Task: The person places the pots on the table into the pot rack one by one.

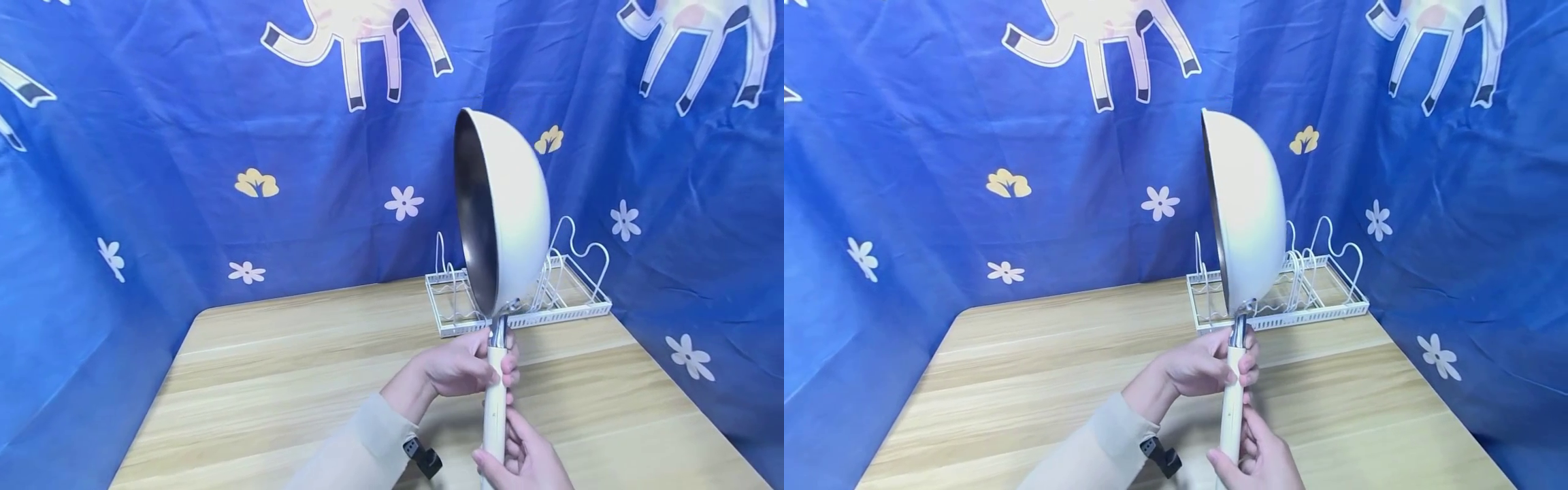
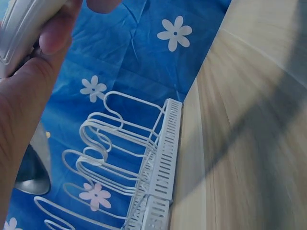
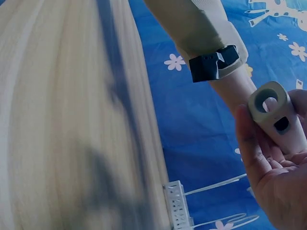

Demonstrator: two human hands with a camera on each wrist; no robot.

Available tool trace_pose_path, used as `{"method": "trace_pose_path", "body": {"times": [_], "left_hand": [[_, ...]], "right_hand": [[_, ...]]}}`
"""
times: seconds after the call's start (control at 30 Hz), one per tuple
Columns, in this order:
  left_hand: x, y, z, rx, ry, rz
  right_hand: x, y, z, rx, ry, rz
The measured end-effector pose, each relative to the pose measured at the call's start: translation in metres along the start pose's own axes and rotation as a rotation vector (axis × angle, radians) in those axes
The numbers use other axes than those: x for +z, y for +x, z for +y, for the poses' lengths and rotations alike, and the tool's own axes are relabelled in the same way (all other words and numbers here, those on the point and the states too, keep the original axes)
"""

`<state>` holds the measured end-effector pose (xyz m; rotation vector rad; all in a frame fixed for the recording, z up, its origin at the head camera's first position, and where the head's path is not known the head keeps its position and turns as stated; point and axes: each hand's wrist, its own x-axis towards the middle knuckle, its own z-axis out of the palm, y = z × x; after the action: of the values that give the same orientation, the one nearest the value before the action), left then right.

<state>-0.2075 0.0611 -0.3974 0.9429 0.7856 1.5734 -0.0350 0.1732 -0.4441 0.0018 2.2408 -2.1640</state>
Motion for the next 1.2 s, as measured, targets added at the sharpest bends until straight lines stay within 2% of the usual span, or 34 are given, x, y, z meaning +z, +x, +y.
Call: {"method": "trace_pose_path", "body": {"times": [0.3, 0.57, 0.93, 1.2], "left_hand": [[-0.016, -0.005, -0.007, -0.01, -0.03, 0.061], [-0.028, -0.009, -0.017, -0.021, -0.028, 0.078], [-0.044, -0.012, -0.024, -0.013, -0.092, 0.106], [-0.057, -0.016, -0.034, 0.003, -0.125, 0.142]], "right_hand": [[0.004, 0.007, 0.002, -0.006, -0.006, -0.028], [0.007, 0.012, 0.008, 0.047, 0.009, -0.035], [0.006, 0.02, 0.013, 0.073, -0.086, -0.019], [0.006, 0.028, 0.022, 0.088, -0.078, -0.057]]}}
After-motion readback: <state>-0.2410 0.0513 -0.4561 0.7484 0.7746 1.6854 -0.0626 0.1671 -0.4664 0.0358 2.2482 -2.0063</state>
